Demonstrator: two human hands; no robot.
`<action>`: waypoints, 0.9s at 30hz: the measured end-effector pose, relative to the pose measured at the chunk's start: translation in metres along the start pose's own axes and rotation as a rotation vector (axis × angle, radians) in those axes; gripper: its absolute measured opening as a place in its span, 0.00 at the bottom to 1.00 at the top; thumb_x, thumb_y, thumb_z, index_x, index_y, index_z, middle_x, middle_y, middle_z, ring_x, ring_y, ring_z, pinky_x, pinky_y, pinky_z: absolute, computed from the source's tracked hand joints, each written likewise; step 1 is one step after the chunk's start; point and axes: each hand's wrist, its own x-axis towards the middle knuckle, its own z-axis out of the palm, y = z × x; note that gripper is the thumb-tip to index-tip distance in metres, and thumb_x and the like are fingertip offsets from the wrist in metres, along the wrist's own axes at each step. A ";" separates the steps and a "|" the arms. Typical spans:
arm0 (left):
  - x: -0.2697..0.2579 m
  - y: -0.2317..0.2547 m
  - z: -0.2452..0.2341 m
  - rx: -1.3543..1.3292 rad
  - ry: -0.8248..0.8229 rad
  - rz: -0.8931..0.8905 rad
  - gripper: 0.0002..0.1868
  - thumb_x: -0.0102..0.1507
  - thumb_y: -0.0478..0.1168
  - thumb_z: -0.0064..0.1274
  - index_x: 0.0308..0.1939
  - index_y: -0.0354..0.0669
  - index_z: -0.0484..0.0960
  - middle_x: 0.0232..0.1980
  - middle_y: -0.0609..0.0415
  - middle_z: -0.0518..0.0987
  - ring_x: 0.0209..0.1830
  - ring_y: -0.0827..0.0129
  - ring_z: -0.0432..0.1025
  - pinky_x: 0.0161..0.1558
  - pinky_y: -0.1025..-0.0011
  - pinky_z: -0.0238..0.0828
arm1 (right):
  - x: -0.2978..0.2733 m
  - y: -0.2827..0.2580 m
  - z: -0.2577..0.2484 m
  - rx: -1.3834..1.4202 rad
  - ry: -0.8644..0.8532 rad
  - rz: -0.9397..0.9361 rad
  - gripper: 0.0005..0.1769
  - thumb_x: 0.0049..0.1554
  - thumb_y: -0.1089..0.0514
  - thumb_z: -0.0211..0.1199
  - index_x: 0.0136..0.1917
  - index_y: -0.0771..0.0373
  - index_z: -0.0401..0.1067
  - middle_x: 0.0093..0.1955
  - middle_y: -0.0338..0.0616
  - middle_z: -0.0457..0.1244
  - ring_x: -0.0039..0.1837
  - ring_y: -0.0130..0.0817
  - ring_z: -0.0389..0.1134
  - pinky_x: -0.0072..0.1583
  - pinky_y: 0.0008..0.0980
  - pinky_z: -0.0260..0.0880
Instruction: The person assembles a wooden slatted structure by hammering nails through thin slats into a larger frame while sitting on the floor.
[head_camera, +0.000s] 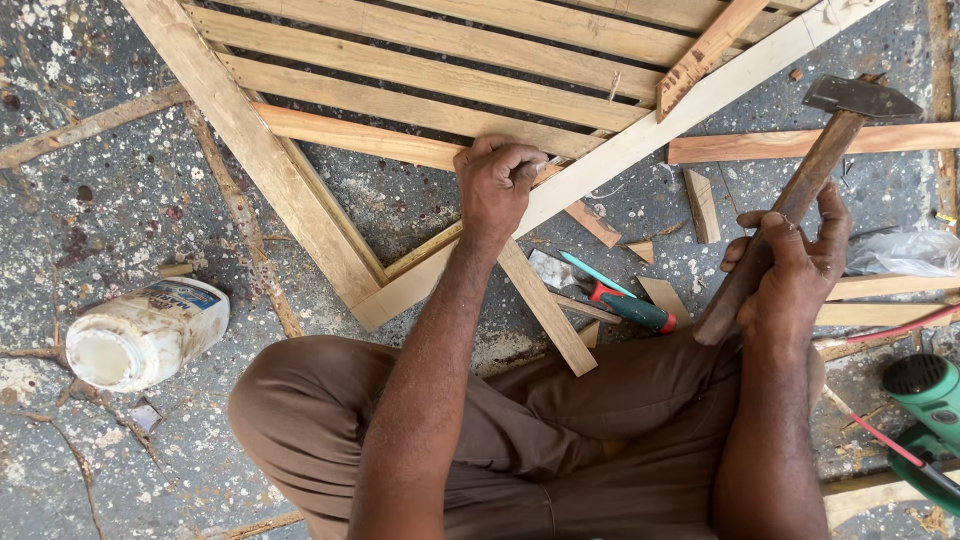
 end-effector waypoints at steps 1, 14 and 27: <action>0.000 0.000 0.000 0.003 -0.003 -0.002 0.04 0.60 0.41 0.67 0.36 0.55 0.86 0.37 0.67 0.84 0.47 0.77 0.72 0.61 0.61 0.55 | 0.000 0.000 0.001 0.004 -0.006 -0.003 0.34 0.68 0.70 0.55 0.83 0.63 0.49 0.49 0.56 0.67 0.40 0.37 0.69 0.42 0.34 0.72; 0.001 0.008 -0.007 0.011 -0.032 0.046 0.07 0.61 0.40 0.67 0.36 0.55 0.83 0.36 0.69 0.82 0.48 0.76 0.73 0.59 0.61 0.54 | -0.029 0.018 0.026 -0.308 -0.292 -0.273 0.30 0.69 0.66 0.62 0.80 0.58 0.56 0.48 0.57 0.69 0.38 0.31 0.69 0.39 0.31 0.73; 0.001 0.005 -0.003 0.025 -0.035 0.006 0.06 0.60 0.39 0.67 0.36 0.55 0.84 0.35 0.67 0.82 0.47 0.76 0.72 0.59 0.59 0.56 | -0.053 0.013 0.056 -0.590 -0.308 -0.199 0.33 0.64 0.63 0.64 0.79 0.60 0.57 0.43 0.49 0.69 0.39 0.26 0.69 0.39 0.26 0.72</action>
